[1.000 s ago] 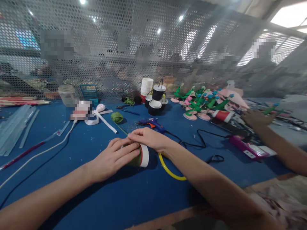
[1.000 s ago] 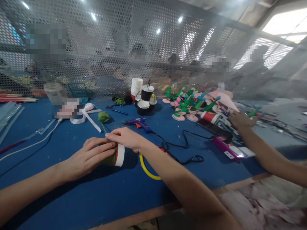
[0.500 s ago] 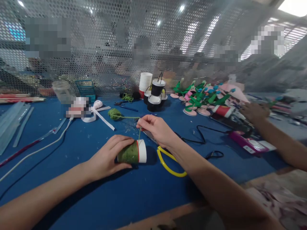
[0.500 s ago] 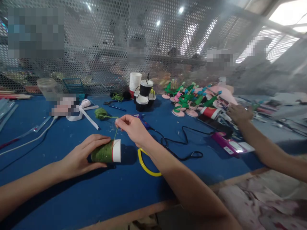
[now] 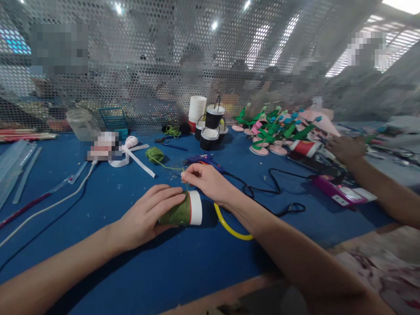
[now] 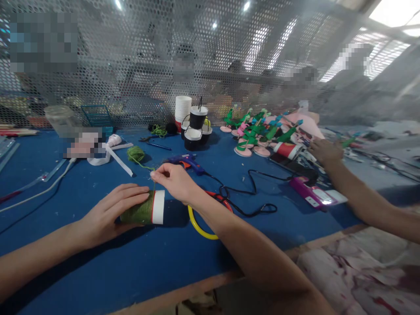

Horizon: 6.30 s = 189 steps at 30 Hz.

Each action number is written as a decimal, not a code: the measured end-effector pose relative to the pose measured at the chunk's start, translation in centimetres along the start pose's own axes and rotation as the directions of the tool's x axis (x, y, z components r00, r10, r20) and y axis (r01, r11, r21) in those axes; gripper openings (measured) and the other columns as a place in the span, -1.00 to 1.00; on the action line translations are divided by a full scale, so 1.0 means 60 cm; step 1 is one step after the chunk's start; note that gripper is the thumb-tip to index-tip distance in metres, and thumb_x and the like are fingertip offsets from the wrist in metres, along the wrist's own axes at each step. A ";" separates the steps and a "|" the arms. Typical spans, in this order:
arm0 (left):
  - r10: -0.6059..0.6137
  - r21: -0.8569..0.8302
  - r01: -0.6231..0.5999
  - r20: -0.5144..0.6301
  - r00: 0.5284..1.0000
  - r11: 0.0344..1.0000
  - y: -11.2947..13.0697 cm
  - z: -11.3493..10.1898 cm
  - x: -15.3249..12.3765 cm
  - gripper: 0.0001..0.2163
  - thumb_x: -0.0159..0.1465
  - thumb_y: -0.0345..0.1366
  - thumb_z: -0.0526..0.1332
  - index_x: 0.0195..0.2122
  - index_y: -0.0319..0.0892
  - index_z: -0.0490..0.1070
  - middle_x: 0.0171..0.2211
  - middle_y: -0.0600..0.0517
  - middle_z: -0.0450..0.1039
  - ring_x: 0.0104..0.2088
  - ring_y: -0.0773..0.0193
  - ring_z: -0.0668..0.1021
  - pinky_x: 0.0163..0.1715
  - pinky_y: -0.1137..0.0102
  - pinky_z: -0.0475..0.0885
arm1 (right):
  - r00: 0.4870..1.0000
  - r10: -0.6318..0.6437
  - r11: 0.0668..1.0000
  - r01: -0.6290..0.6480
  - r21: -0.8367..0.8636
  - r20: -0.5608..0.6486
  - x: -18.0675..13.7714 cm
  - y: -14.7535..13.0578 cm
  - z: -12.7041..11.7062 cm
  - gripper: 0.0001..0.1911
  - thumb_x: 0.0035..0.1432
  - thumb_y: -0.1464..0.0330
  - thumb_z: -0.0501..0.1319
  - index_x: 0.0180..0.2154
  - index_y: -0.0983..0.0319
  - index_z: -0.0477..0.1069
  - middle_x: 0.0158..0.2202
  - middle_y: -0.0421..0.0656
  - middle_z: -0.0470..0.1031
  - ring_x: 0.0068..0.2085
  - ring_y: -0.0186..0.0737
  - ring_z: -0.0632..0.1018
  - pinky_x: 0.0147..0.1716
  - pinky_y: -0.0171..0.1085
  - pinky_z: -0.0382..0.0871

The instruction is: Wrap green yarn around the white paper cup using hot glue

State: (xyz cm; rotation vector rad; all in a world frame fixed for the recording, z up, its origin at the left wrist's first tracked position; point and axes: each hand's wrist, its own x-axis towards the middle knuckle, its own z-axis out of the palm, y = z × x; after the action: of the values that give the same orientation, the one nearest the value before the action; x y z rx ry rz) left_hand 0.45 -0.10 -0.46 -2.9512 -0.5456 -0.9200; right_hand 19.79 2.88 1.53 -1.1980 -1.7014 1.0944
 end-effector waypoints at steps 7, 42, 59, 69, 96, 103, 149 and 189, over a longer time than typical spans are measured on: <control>0.031 0.064 -0.030 -0.019 0.999 0.998 -0.003 -0.002 -0.002 -0.63 0.28 -0.40 0.06 0.11 -0.22 0.08 -0.02 -0.20 0.32 0.02 0.05 0.32 -0.07 0.10 0.38 | 0.997 0.049 0.999 -0.049 0.007 0.061 -0.004 0.002 0.003 -0.76 -0.02 0.20 0.18 -0.52 0.25 0.29 -0.54 -0.24 0.33 -0.49 -0.35 0.31 -0.51 -0.34 0.15; -0.423 -0.253 0.467 0.209 0.882 0.847 0.004 -0.010 0.009 -0.52 0.05 -0.21 0.30 -0.04 -0.19 0.17 -0.17 -0.08 0.39 -0.20 0.14 0.50 -0.26 0.28 0.43 | 0.973 -0.208 0.927 0.230 -0.298 0.103 -0.022 -0.018 0.004 -0.81 0.12 0.32 0.07 -0.51 0.20 0.17 -0.49 -0.24 0.25 -0.43 -0.33 0.29 -0.43 -0.31 0.15; -0.198 -0.115 0.214 0.136 0.971 0.970 0.004 -0.003 -0.001 -0.50 0.18 -0.24 0.20 0.09 -0.16 0.02 -0.02 -0.19 0.27 -0.03 0.07 0.39 -0.07 0.16 0.38 | 0.987 -0.051 0.985 0.075 -0.156 0.155 -0.017 -0.010 0.001 -0.83 0.09 0.30 0.09 -0.50 0.23 0.25 -0.52 -0.25 0.29 -0.47 -0.34 0.30 -0.49 -0.33 0.15; -0.108 -0.050 0.115 0.137 0.985 0.992 0.006 -0.002 -0.004 -0.45 0.18 -0.30 0.20 0.15 -0.20 -0.02 -0.01 -0.21 0.22 -0.02 0.04 0.36 -0.06 0.16 0.39 | 0.976 -0.010 0.997 0.026 -0.070 0.219 -0.014 -0.012 0.001 -0.85 0.03 0.33 0.15 -0.51 0.24 0.29 -0.54 -0.27 0.29 -0.48 -0.35 0.30 -0.46 -0.32 0.17; -0.120 -0.001 0.122 0.168 0.978 0.993 -0.002 -0.008 0.001 -0.50 0.15 -0.36 0.23 0.08 -0.21 0.05 0.07 -0.23 0.23 0.01 0.01 0.36 -0.05 0.09 0.36 | 0.969 -0.040 0.774 -0.123 -0.621 -0.242 0.023 -0.026 -0.070 -0.69 0.21 0.22 -0.04 -0.39 0.26 0.33 -0.46 -0.15 0.47 -0.42 -0.29 0.46 -0.42 -0.34 0.23; -0.103 0.047 0.098 0.119 0.988 0.994 -0.009 -0.004 -0.001 -0.46 0.10 -0.39 0.27 0.08 -0.24 0.07 -0.01 -0.21 0.32 -0.04 0.04 0.39 -0.07 0.13 0.38 | 0.950 0.242 0.588 -0.305 -0.749 -0.197 0.072 0.039 -0.098 -0.80 0.11 0.34 0.18 -0.24 0.32 0.40 -0.21 -0.05 0.45 -0.21 -0.17 0.48 -0.23 -0.20 0.35; -0.279 -0.006 0.279 0.012 0.960 0.960 -0.026 0.010 0.039 -0.57 0.12 -0.38 0.22 0.00 -0.26 0.14 -0.07 -0.17 0.36 -0.07 0.09 0.40 -0.07 0.15 0.37 | 0.998 0.067 0.975 -0.064 -0.214 0.009 -0.065 -0.026 -0.086 -0.70 0.10 0.11 0.06 -0.40 0.21 0.34 -0.62 -0.24 0.41 -0.66 -0.34 0.41 -0.59 -0.33 0.36; -0.222 0.044 0.219 0.063 0.973 0.975 -0.037 0.012 -0.009 -0.53 0.14 -0.44 0.23 0.04 -0.22 0.08 -0.02 -0.19 0.29 0.00 0.01 0.33 -0.03 0.06 0.35 | 0.985 0.131 0.908 -0.073 -0.413 0.115 -0.091 -0.011 -0.081 -0.83 -0.03 0.29 0.21 -0.62 0.11 0.39 -0.81 -0.27 0.26 -0.73 -0.30 0.30 -0.73 -0.29 0.15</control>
State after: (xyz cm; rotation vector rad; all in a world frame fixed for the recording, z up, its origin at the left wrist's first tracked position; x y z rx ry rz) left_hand -0.27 1.90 -1.59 -2.9413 -0.8983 -0.8150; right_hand 25.46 -1.44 3.20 -1.5118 -2.0671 0.9260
